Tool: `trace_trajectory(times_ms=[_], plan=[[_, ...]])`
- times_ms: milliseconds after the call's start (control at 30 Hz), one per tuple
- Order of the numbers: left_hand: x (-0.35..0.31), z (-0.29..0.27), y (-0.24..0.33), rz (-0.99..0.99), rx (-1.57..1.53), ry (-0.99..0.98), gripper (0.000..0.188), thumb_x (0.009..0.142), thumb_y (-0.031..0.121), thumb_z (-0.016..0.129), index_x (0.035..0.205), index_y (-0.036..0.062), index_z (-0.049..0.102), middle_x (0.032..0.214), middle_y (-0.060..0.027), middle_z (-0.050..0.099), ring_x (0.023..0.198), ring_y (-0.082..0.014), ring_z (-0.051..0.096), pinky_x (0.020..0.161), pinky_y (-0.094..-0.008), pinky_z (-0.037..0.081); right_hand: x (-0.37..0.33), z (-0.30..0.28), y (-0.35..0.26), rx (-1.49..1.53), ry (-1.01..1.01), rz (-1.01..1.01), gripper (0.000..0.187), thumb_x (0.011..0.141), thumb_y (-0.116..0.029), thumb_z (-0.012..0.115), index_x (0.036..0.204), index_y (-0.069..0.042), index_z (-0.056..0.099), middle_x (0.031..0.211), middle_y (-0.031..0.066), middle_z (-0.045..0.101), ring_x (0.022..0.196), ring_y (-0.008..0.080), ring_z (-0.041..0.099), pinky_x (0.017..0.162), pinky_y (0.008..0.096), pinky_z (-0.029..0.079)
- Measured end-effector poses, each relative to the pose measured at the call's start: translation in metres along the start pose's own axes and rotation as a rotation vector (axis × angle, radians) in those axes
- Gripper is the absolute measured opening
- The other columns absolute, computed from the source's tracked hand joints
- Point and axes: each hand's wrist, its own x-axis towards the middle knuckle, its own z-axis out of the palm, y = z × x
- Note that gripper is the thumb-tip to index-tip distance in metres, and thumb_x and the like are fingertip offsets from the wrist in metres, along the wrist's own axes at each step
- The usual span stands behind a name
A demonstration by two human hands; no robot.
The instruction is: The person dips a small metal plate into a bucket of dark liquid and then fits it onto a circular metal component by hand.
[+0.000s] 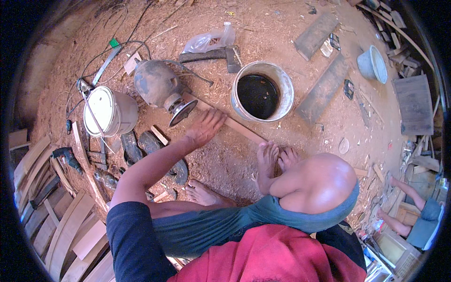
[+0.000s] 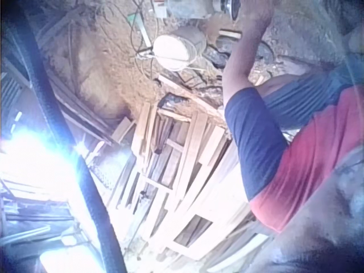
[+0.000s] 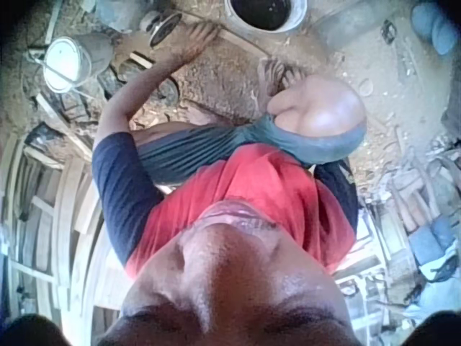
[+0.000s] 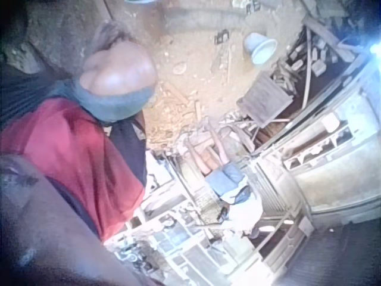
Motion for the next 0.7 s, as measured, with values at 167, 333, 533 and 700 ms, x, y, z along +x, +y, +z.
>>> trace_trajectory(times_ms=[167,333,533,700], plan=[[0.001,-0.006,0.018,0.026,-0.323,-0.078,0.067,0.084,0.012,0.049,0.146,0.0009,0.024,0.146,-0.0211,0.034,0.137,-0.0384,0.029,0.115,-0.0454,0.023,0.002,0.019,-0.003,0.043,-0.043,-0.062,0.024,0.078,-0.019,0.068,0.099,-0.008,0.063,0.088,0.0092,0.061,0.076,0.0249,0.062,0.064,0.0381,0.052],[0.0,0.007,0.014,-0.057,-0.357,-0.094,0.064,0.082,0.008,0.044,0.144,0.0002,0.028,0.15,-0.0207,0.028,0.14,-0.0361,0.026,0.117,-0.0466,0.018,0.001,0.052,0.01,0.105,-0.071,-0.156,0.025,0.077,-0.018,0.069,0.099,-0.007,0.064,0.088,0.0091,0.061,0.076,0.0251,0.062,0.064,0.0378,0.052],[-0.005,0.002,0.008,-0.092,-0.403,-0.19,0.062,0.084,0.01,0.046,0.144,0.0031,0.031,0.151,-0.0194,0.027,0.14,-0.0345,0.026,0.117,-0.0458,0.018,0.024,0.091,0.059,0.131,-0.076,-0.246,0.026,0.076,-0.018,0.069,0.099,-0.007,0.064,0.089,0.009,0.06,0.076,0.0253,0.061,0.065,0.0373,0.051],[-0.006,0.005,0.001,-0.072,-0.464,-0.095,0.055,0.087,0.015,0.045,0.141,0.0035,0.037,0.15,-0.0188,0.03,0.14,-0.0343,0.027,0.117,-0.0454,0.019,0.047,0.127,0.088,0.11,-0.066,-0.263,0.027,0.075,-0.017,0.07,0.099,-0.006,0.064,0.09,0.009,0.06,0.076,0.0255,0.061,0.065,0.0369,0.051]])
